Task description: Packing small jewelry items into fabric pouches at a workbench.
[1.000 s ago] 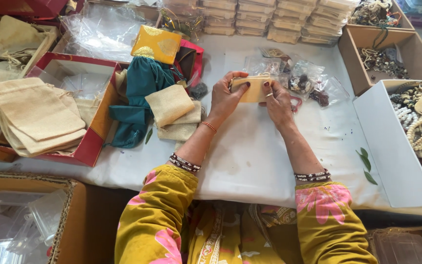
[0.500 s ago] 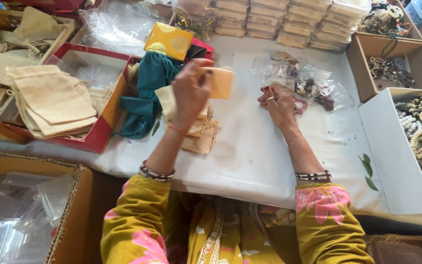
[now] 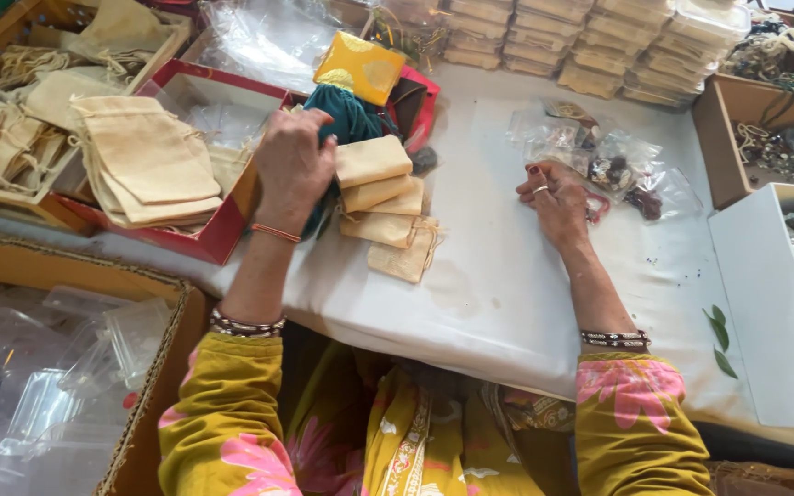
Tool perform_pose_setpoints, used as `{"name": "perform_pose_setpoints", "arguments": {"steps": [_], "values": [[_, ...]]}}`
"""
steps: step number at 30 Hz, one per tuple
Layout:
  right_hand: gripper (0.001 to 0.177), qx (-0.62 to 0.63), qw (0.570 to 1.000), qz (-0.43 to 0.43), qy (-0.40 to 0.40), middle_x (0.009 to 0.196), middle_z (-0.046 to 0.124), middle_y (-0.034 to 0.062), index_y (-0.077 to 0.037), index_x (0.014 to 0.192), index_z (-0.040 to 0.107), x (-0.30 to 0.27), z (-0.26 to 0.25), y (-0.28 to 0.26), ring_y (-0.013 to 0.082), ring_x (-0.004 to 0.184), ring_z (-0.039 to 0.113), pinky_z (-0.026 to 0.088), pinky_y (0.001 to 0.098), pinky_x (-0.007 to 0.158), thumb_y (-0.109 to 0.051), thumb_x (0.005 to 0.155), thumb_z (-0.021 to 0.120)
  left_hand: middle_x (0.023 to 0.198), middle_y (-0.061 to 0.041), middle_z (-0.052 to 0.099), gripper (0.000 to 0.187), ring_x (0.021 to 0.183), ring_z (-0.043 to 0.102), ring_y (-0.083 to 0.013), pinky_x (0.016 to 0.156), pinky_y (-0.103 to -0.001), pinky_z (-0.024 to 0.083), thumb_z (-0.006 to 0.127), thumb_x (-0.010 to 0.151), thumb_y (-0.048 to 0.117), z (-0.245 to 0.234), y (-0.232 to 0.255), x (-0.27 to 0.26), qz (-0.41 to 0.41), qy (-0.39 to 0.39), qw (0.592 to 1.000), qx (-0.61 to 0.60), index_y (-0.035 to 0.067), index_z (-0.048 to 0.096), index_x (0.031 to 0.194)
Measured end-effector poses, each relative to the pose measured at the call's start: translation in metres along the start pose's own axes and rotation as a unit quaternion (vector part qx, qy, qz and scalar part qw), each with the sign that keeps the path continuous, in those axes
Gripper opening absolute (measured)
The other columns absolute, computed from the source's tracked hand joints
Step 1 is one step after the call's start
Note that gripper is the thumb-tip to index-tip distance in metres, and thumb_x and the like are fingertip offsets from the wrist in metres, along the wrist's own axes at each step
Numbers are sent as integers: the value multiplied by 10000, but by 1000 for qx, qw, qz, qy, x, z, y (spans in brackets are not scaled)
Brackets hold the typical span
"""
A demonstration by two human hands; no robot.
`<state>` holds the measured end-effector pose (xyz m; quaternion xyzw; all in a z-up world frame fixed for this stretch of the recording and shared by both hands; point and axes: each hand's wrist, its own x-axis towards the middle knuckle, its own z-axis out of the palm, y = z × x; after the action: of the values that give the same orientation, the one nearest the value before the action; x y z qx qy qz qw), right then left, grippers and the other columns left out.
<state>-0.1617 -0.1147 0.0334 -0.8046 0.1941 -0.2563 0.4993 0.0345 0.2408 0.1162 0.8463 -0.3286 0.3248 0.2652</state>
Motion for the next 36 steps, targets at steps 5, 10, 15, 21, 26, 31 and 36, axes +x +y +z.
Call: {"name": "perform_pose_setpoints", "arguments": {"steps": [5, 10, 15, 21, 26, 31, 36], "values": [[412, -12, 1000, -1, -7, 933, 745, 57, -15, 1180, 672, 3, -1, 10, 101, 811, 690, 585, 252, 748, -397, 1076, 560, 1029, -83, 703, 195, 978, 663, -236, 749, -376, 588, 824, 908, 234, -34, -72, 13, -118, -2, 986, 121, 165, 756, 1077], [378, -11, 1000, -7, -10, 939, 744, 59, -12, 1140, 691, 3, -1, 13, 96, 820, 682, 587, 251, 762, -365, 1078, 573, 1200, -104, 698, 414, 1035, 635, -250, 782, -351, 585, 887, 824, 194, -66, -150, 7, -175, 111, 960, 186, 110, 730, 1198], [357, -30, 1000, 2, -7, 941, 749, 50, -22, 1124, 703, 3, -1, 10, 88, 822, 687, 579, 254, 763, -352, 1077, 576, 1204, -136, 708, 722, 1049, 627, -307, 898, -529, 478, 919, 703, 164, -71, -172, 1, -218, 142, 941, 216, 12, 636, 1350], [350, -25, 1000, 2, -8, 943, 748, 48, -19, 1114, 707, 3, -2, 14, 86, 830, 687, 586, 254, 777, -343, 1079, 580, 975, -36, 767, 566, 1005, 624, -254, 833, -495, 444, 897, 765, 99, -84, -164, 3, -285, 103, 933, 192, 62, 688, 1289], [341, -27, 1000, 5, -8, 947, 745, 50, -13, 1108, 703, 1, -1, 7, 85, 835, 681, 591, 254, 780, -329, 1073, 581, 1013, -12, 764, 400, 961, 629, -172, 908, -460, 470, 868, 799, 51, -53, -187, -6, -196, 146, 943, 224, 162, 771, 1170], [326, -20, 1000, -5, -10, 946, 742, 54, -4, 1101, 697, 2, 0, 10, 89, 835, 671, 588, 260, 781, -308, 1074, 583, 1414, -37, 593, 403, 1035, 625, -151, 1014, -400, 551, 601, 890, 31, -66, -138, 8, -324, 79, 939, -80, 200, 649, 1253], [304, -26, 999, -3, -17, 939, 745, 47, -7, 1100, 693, 0, -2, 3, 91, 829, 683, 579, 257, 777, -289, 1062, 586, 1599, -251, 347, 807, 1505, 253, -407, 1181, -747, 146, 888, 765, 178, -62, -153, 3, -346, 81, 926, 129, 38, 512, 1466]]}}
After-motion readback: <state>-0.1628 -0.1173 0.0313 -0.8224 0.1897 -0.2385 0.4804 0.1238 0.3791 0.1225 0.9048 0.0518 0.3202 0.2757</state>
